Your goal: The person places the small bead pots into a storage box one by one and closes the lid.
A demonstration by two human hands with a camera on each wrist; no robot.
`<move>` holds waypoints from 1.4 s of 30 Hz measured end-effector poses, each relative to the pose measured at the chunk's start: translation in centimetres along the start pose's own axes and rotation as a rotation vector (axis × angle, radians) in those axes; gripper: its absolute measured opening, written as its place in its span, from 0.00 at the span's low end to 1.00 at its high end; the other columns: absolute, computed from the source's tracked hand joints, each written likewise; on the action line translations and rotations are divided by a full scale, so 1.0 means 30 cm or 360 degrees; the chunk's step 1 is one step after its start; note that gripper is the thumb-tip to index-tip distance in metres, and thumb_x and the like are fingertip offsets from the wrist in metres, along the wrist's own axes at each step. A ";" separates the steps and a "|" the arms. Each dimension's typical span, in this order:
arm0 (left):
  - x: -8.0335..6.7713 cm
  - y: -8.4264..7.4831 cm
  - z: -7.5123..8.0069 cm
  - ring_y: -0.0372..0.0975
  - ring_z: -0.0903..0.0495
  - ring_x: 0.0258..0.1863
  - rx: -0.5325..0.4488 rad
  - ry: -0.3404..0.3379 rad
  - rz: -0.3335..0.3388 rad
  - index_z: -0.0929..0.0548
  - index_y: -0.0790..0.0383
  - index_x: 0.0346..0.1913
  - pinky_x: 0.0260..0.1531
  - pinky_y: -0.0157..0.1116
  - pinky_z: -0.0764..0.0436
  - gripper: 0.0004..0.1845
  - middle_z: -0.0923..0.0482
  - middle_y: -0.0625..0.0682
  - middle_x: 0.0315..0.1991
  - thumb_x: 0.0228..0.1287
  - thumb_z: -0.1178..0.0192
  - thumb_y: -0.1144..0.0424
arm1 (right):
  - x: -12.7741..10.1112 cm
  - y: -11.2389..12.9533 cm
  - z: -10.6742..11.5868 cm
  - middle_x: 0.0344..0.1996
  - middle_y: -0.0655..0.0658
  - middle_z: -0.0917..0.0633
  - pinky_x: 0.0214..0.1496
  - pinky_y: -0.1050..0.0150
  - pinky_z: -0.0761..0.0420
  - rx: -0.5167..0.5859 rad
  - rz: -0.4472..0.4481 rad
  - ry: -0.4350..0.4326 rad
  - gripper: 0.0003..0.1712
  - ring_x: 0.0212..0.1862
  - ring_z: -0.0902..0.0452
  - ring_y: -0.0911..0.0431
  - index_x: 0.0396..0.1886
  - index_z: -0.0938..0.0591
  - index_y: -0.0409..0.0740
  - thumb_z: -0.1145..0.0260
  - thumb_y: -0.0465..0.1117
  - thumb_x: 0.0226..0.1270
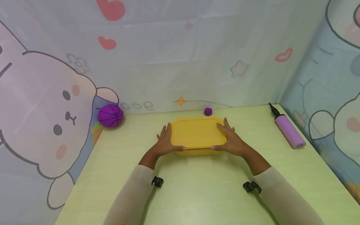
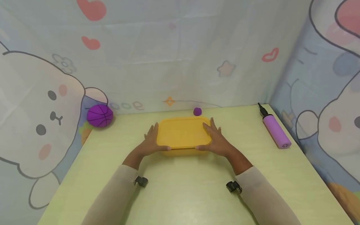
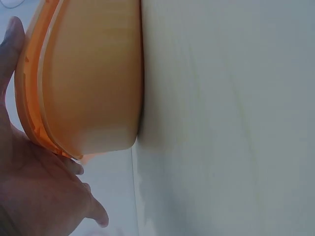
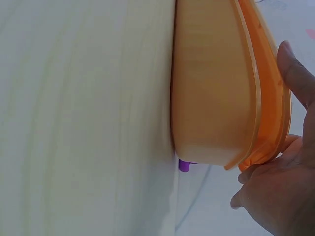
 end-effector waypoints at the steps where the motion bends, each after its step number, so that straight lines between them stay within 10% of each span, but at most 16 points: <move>1: 0.001 0.000 -0.004 0.50 0.80 0.80 0.0010 0.0000 0.0002 0.78 0.49 0.77 0.69 0.68 0.78 0.75 0.78 0.53 0.81 0.44 0.33 0.25 | 0.000 -0.005 0.000 0.79 0.47 0.74 0.70 0.23 0.67 -0.0005 0.0001 0.0001 0.67 0.76 0.83 0.29 0.81 0.51 0.52 0.23 0.64 0.50; 16: -0.001 0.022 -0.014 0.51 0.82 0.79 0.0051 -0.0011 0.0037 0.81 0.47 0.76 0.69 0.67 0.78 0.76 0.81 0.51 0.81 0.43 0.32 0.25 | 0.009 -0.033 -0.023 0.79 0.49 0.74 0.71 0.28 0.79 -0.0141 0.0052 0.0075 0.64 0.80 0.68 0.36 0.81 0.51 0.50 0.26 0.65 0.53; 42: -0.021 0.025 -0.016 0.51 0.77 0.80 0.0142 -0.0011 0.0122 0.76 0.47 0.78 0.69 0.69 0.75 0.76 0.82 0.49 0.80 0.41 0.34 0.23 | 0.015 -0.058 -0.028 0.80 0.46 0.71 0.70 0.24 0.74 -0.0198 -0.0007 0.0081 0.70 0.81 0.68 0.38 0.82 0.55 0.50 0.25 0.68 0.49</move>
Point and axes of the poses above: each hand's wrist, its own x-axis towards the middle knuckle, its own z-axis out of the back of the hand, y = z × x, the point moved 6 cm from there along x, towards the middle knuckle
